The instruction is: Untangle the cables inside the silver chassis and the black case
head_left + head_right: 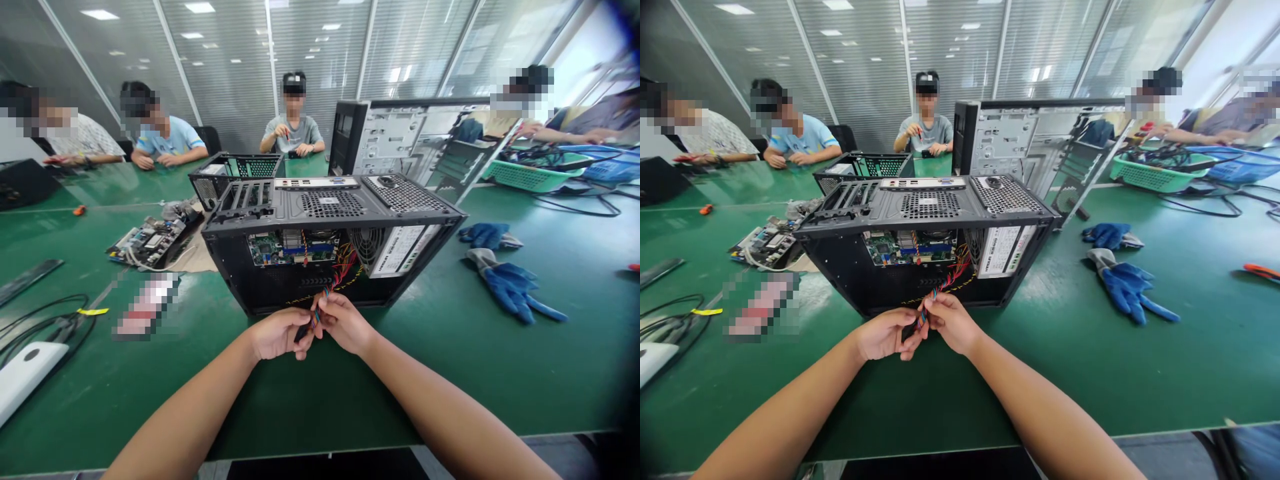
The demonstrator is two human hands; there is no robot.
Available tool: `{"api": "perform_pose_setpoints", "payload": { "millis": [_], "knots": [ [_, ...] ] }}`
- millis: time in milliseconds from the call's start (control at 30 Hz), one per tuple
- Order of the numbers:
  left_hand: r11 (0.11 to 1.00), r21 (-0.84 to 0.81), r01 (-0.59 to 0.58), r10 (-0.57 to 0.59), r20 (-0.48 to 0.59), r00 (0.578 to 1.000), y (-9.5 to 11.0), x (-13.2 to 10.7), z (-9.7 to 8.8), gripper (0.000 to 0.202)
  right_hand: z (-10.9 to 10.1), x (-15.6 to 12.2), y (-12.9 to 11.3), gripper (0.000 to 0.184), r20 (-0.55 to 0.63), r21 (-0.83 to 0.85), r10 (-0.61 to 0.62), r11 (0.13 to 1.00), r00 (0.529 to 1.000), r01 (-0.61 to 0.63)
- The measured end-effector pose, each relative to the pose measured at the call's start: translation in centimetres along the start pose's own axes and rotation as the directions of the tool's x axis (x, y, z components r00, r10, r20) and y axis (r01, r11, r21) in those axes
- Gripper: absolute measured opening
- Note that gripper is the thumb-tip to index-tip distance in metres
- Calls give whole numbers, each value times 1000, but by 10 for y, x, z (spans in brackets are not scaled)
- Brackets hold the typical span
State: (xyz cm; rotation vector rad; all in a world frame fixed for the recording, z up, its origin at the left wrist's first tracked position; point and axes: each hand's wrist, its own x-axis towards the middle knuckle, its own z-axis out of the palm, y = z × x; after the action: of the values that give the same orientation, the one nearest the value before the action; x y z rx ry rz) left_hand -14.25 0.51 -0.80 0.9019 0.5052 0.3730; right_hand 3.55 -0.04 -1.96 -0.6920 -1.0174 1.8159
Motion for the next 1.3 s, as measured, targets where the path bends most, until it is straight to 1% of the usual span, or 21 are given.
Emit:
{"api": "perform_pose_setpoints", "payload": {
  "millis": [100,167,267,367,433,500,567,667,700,800,867,900,967,1000,1033,1067,1100,1133,1167,1233,1300],
  "knots": [
    [1000,-8,12,-12,29,1000,-2,-1,3,30,-2,1,2,36,-7,106,82,991,997,-81],
    [1000,6,12,-12,28,1000,-3,1,3,28,-4,3,3,36,-24,137,112,985,993,-108],
    [998,41,43,-42,-29,999,-3,2,1,26,-4,3,3,34,-37,145,114,984,993,-108],
    [987,140,72,-61,-80,995,0,1,-3,24,-2,3,2,33,-29,164,104,982,994,-98],
    [974,223,50,-34,-77,996,1,1,-5,24,-1,2,1,32,-20,185,112,977,993,-107],
    [961,278,-5,26,-72,997,0,2,-6,25,0,1,0,31,-10,197,122,973,993,-117],
    [946,319,-60,91,-84,992,-2,3,-6,32,0,1,-1,30,-6,199,124,973,992,-120],
    [916,394,-72,129,-119,985,-2,5,-4,45,0,1,0,30,-10,201,130,972,992,-125],
    [904,423,-70,136,-127,983,-1,5,-3,45,-1,2,0,30,-13,202,131,971,991,-125],
    [836,542,-86,189,-137,972,4,6,-2,33,0,2,0,30,-33,202,118,973,993,-109],
    [721,687,-86,251,-144,957,6,5,0,28,1,2,0,31,-57,200,96,976,994,-83],
    [624,778,-79,299,-143,943,6,4,0,27,2,2,0,31,-70,194,87,978,994,-72],
    [350,936,-44,417,-113,902,5,3,2,25,4,2,-1,32,-98,178,79,982,992,-60],
    [202,979,-19,475,-81,876,4,2,3,23,5,2,0,33,-112,169,77,984,991,-57],
    [86,996,10,514,-53,856,2,1,4,21,5,2,0,33,-124,160,73,986,990,-53],
    [8,999,34,539,-33,842,1,1,4,19,6,2,1,33,-133,150,66,988,989,-46],
    [-32,998,52,553,-25,833,0,0,5,18,5,2,2,33,-141,137,54,990,989,-34],
    [-36,998,55,557,-26,830,0,0,6,18,5,3,3,33,-146,122,38,992,989,-20],
    [-10,999,43,555,-30,831,0,0,7,19,4,3,3,34,-146,104,22,995,989,-7],
    [98,995,-13,536,-42,843,1,0,7,22,1,4,5,34,-122,68,-3,998,993,12],
    [233,970,-70,517,-63,854,2,1,7,26,-2,5,7,30,-60,36,-18,999,998,20]
  ]
}}
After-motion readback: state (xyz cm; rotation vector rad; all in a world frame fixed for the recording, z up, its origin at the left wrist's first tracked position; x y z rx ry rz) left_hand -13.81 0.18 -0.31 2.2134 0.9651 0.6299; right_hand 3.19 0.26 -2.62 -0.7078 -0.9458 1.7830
